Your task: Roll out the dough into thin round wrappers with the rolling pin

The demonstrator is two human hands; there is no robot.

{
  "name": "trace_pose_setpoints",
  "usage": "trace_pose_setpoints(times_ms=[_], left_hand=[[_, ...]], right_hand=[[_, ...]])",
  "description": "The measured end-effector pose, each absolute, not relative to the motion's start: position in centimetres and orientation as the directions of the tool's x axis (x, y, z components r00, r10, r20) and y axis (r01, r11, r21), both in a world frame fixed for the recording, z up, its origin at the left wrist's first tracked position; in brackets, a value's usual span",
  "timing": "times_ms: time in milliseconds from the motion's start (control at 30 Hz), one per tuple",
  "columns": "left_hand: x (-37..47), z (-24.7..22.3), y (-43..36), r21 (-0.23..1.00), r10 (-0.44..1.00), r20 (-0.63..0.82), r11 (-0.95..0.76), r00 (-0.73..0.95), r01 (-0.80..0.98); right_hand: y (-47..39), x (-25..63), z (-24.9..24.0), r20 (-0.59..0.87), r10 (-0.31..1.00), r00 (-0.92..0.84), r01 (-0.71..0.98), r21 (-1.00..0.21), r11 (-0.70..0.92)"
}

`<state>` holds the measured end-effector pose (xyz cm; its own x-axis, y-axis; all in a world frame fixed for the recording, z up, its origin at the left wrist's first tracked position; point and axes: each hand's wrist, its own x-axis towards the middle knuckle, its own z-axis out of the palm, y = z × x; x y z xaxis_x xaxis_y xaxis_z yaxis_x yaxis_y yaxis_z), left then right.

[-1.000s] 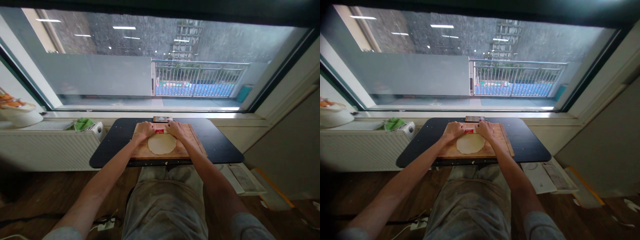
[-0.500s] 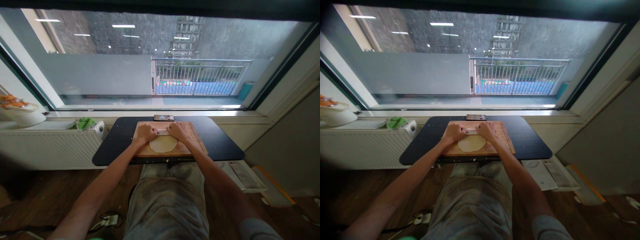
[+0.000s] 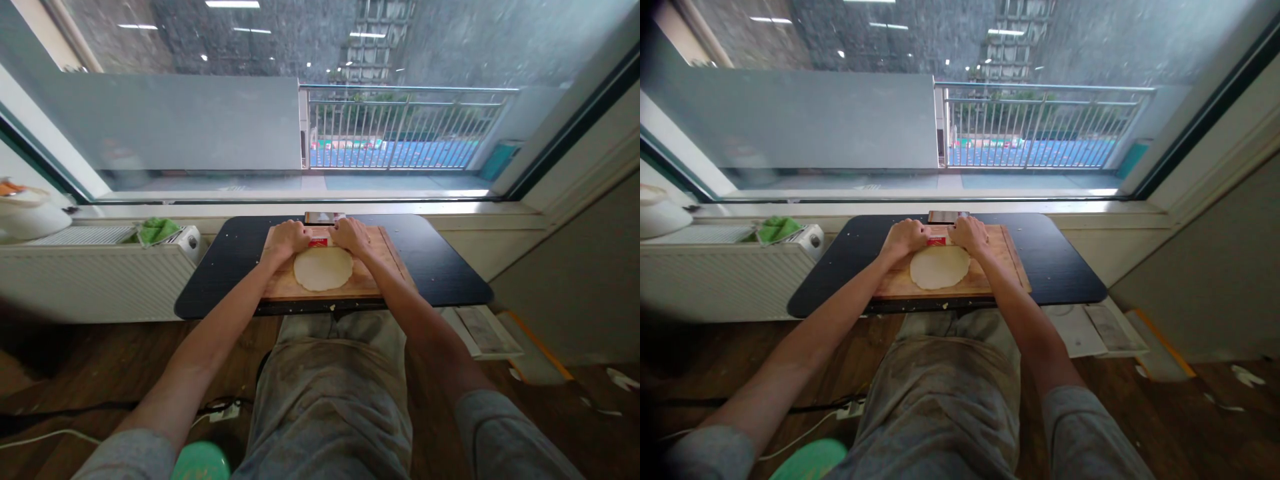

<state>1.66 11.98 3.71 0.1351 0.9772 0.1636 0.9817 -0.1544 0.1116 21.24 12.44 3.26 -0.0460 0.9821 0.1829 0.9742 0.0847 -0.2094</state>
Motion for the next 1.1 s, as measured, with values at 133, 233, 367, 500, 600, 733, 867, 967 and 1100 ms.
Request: trace_pose_setpoints(times_ms=[133,233,367,500,600,733,867,967,1100], left_hand=[[1.8,4.1,11.8,0.113,0.984,0.121,-0.148,0.134,0.982],[1.9,4.5,10.8,0.105,0.984,0.109,-0.153,0.141,0.983],[1.9,4.2,9.7,0.098,0.974,0.146,-0.189,0.174,0.977],[1.7,3.2,8.9,0.079,0.971,0.166,-0.189,0.174,0.979],[1.5,2.7,8.6,0.073,0.965,0.189,-0.198,0.181,0.977],[1.3,2.6,8.9,0.063,0.962,0.183,-0.22,0.205,0.974],[1.4,2.9,9.7,0.077,0.961,0.164,-0.239,0.224,0.968],[1.5,3.2,10.1,0.1,0.963,0.16,-0.237,0.219,0.966],[1.7,3.9,10.3,0.105,0.971,0.142,-0.209,0.194,0.972]], right_hand=[[12.4,21.1,3.3,0.151,0.988,-0.033,0.977,-0.205,0.064],[11.7,20.9,3.4,0.165,0.985,-0.045,0.984,-0.162,0.072],[9.7,20.7,3.6,0.175,0.982,-0.07,0.992,-0.095,0.088],[7.7,20.7,4.0,0.193,0.975,-0.106,0.99,-0.076,0.122],[7.1,21.0,4.2,0.197,0.972,-0.125,0.986,-0.081,0.143],[7.7,21.5,4.1,0.178,0.972,-0.154,0.979,-0.104,0.175],[8.3,21.5,3.6,0.178,0.971,-0.161,0.975,-0.121,0.184],[8.5,21.3,3.3,0.197,0.972,-0.129,0.981,-0.117,0.154],[9.1,21.2,3.4,0.19,0.975,-0.111,0.981,-0.134,0.138]])
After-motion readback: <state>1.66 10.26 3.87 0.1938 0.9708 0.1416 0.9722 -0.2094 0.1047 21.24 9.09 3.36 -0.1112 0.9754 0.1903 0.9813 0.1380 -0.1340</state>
